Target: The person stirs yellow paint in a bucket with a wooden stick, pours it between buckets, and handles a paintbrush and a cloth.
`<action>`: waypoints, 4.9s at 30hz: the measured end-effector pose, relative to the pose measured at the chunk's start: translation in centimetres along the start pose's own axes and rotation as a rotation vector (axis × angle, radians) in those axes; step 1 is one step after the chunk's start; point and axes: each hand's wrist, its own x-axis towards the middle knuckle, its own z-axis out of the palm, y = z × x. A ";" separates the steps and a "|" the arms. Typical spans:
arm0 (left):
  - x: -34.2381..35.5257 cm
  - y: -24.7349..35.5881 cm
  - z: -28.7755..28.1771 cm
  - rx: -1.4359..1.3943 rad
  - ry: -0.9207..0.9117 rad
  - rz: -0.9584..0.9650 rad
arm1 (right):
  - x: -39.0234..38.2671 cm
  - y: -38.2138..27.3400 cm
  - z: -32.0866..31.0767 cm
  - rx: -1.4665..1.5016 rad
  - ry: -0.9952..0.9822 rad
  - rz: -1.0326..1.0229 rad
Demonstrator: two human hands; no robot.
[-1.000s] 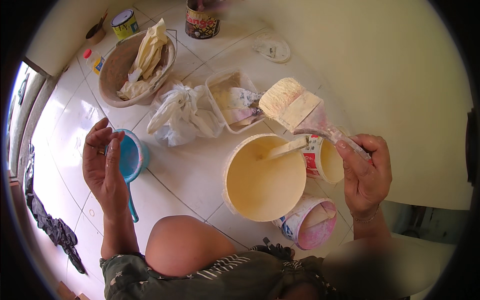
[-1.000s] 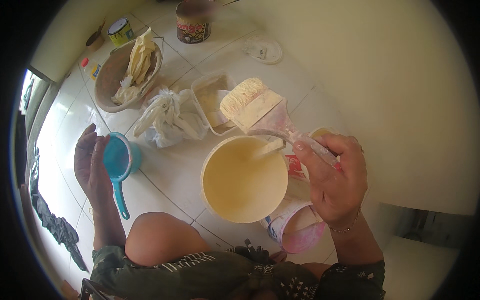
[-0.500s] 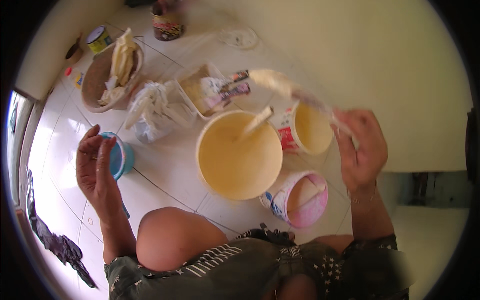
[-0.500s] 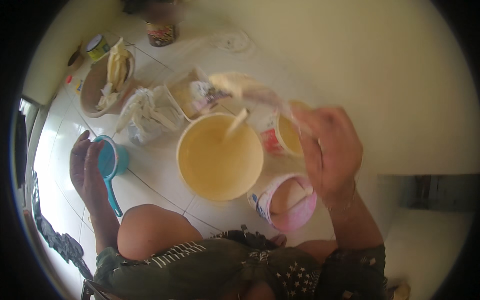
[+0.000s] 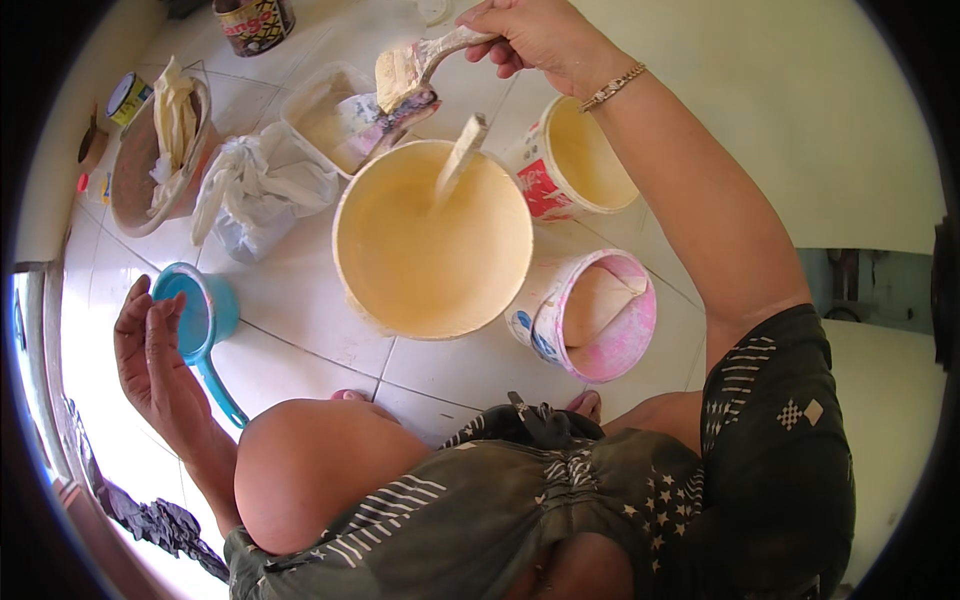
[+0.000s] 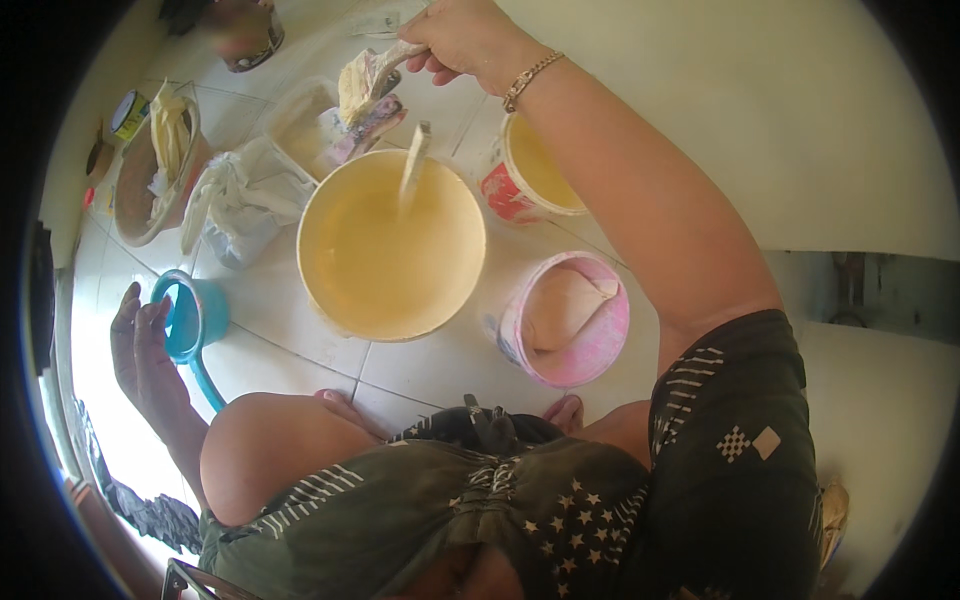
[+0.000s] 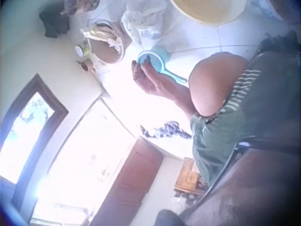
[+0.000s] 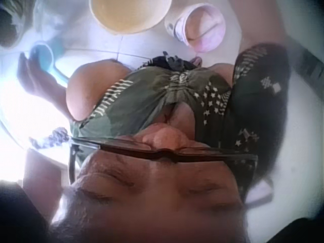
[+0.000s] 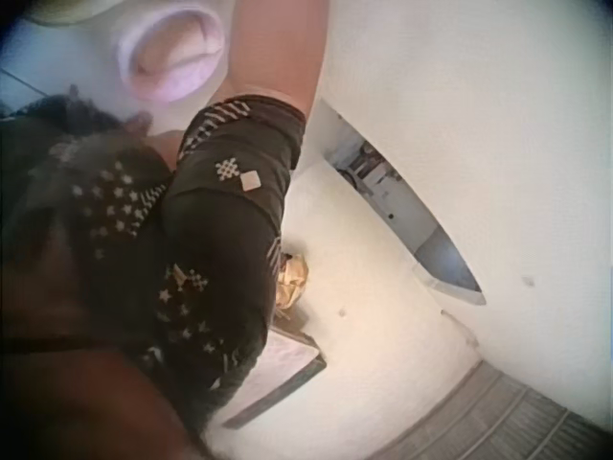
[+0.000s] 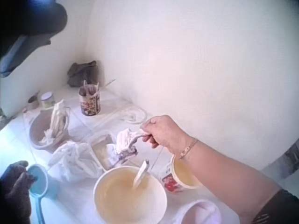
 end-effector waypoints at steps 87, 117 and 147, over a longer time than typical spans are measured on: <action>14.5 -7.6 -10.3 0.086 0.165 -0.446 | -18.1 -15.7 8.8 0.188 -0.405 -0.894; 9.5 -0.8 -2.9 -0.743 -0.156 -0.372 | -11.4 -17.4 11.2 -0.160 0.091 -0.866; 5.5 1.8 5.7 -0.763 -0.278 -0.410 | -4.9 -25.1 2.9 -0.939 -0.130 -0.378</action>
